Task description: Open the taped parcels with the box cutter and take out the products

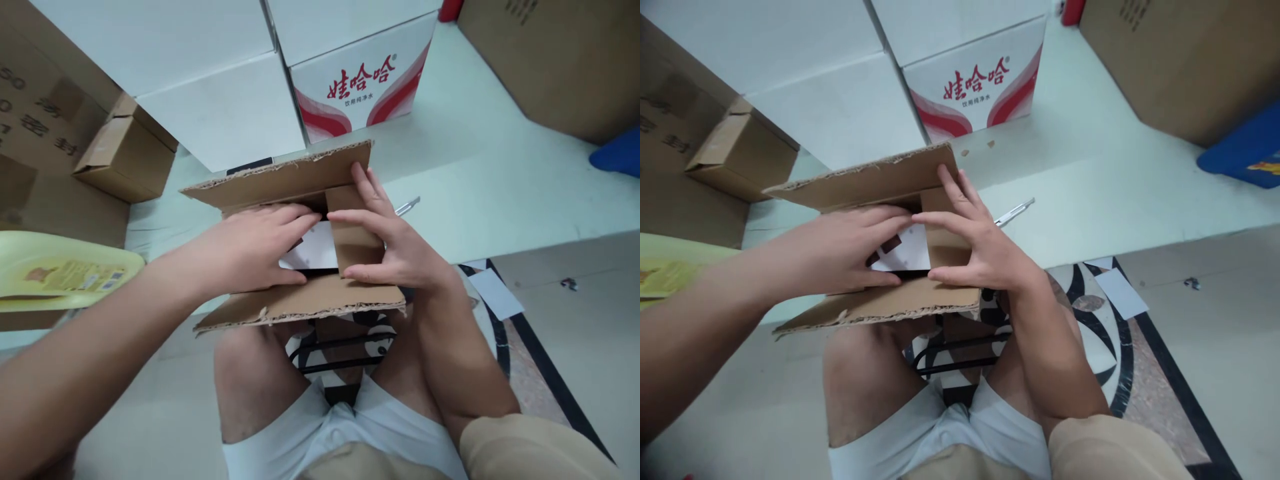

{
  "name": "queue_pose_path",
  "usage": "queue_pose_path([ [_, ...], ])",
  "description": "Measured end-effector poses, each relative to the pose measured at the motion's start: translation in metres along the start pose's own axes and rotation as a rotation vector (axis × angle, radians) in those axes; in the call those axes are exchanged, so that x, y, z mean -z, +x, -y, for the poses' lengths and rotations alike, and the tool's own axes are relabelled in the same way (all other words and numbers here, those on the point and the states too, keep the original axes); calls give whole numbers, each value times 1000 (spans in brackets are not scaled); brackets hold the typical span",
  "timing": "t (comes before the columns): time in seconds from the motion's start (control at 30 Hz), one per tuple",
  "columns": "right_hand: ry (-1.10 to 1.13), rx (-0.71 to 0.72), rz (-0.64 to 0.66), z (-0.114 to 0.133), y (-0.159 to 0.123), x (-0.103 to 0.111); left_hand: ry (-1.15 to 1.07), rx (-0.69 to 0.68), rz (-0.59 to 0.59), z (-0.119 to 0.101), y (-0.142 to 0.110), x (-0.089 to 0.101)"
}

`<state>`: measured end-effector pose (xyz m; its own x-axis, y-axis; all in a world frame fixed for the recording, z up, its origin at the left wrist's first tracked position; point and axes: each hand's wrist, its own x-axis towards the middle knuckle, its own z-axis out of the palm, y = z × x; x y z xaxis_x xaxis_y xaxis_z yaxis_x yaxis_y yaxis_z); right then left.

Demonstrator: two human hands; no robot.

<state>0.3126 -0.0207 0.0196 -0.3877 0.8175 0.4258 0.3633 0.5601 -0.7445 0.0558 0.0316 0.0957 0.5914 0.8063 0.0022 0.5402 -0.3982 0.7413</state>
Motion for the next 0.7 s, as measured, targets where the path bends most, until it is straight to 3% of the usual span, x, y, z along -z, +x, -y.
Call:
queue_pose_path([
  [0.1, -22, 6, 6, -2, -1, -1, 335, -51, 125, 21, 5, -4],
  [0.2, -12, 3, -2, -5, 1, -2, 626, -88, 186, 24, 4, -5],
  [0.33, 5, -3, -12, -10, 5, -3, 745, -62, 165, 19, 7, -1],
  [0.5, 18, -80, -105, -20, 3, -12, 627, -27, 106, 34, 21, 25],
  [0.6, 77, -136, -146, -29, -2, -19, 828, 64, 176, 38, 36, 45],
  [0.7, 111, -189, -120, -35, -4, -27, 1056, 147, 256, 23, 52, 62],
])
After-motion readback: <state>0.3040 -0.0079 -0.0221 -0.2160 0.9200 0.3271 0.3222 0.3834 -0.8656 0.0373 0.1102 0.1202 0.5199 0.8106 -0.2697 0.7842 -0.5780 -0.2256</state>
